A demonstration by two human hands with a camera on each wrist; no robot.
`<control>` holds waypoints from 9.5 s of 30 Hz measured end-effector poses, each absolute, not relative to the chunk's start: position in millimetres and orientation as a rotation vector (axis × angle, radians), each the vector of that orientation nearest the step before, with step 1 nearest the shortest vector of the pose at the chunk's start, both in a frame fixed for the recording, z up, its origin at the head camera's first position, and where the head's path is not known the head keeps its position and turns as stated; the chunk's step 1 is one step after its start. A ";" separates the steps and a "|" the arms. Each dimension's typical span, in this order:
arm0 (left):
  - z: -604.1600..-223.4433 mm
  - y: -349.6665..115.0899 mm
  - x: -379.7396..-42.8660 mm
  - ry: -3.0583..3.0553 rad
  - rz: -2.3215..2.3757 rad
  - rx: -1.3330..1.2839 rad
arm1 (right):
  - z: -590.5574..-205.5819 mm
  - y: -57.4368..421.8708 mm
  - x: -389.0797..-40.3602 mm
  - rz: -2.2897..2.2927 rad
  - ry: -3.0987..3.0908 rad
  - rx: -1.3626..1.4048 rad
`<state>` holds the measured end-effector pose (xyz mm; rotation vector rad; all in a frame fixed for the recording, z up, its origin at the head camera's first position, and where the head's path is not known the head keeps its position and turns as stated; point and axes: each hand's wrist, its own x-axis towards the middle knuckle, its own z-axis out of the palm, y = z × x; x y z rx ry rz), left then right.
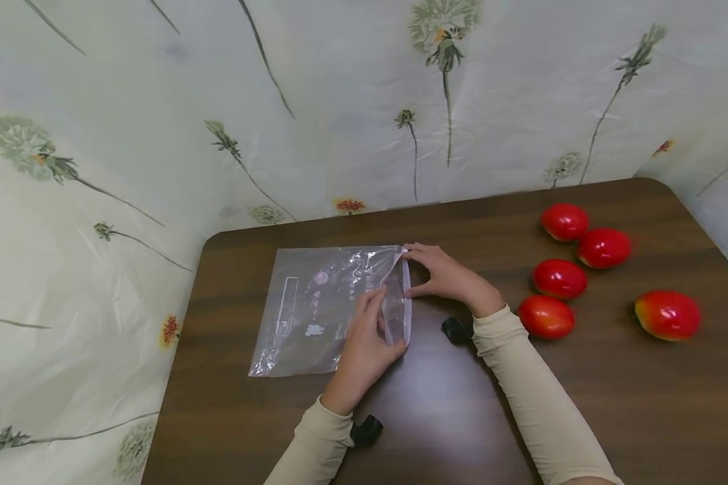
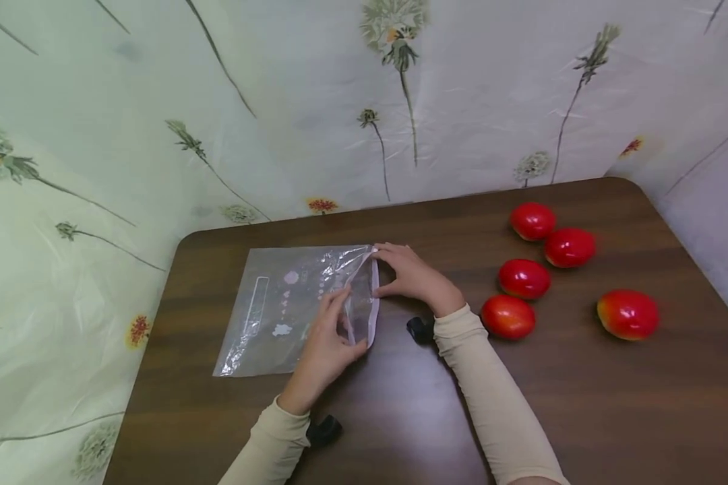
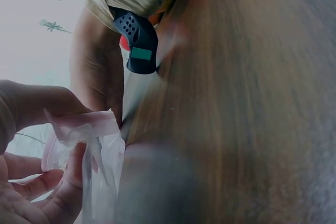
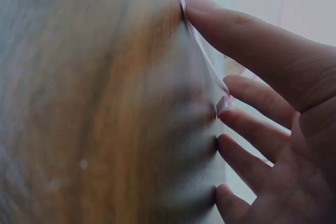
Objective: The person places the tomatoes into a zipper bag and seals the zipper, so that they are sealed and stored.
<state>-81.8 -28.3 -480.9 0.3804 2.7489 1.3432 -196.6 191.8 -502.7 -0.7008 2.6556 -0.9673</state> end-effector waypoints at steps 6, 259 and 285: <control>-480.1 -33.5 -84.9 2.769 1.308 0.369 | -496.2 184.5 -202.1 -0.970 2.651 -0.691; -480.4 -35.0 -81.3 2.854 1.232 0.465 | -460.1 191.8 -135.1 -1.246 2.750 -0.609; -477.0 -26.7 -74.9 2.809 1.246 0.492 | -479.1 167.7 -150.3 -1.192 2.792 -0.567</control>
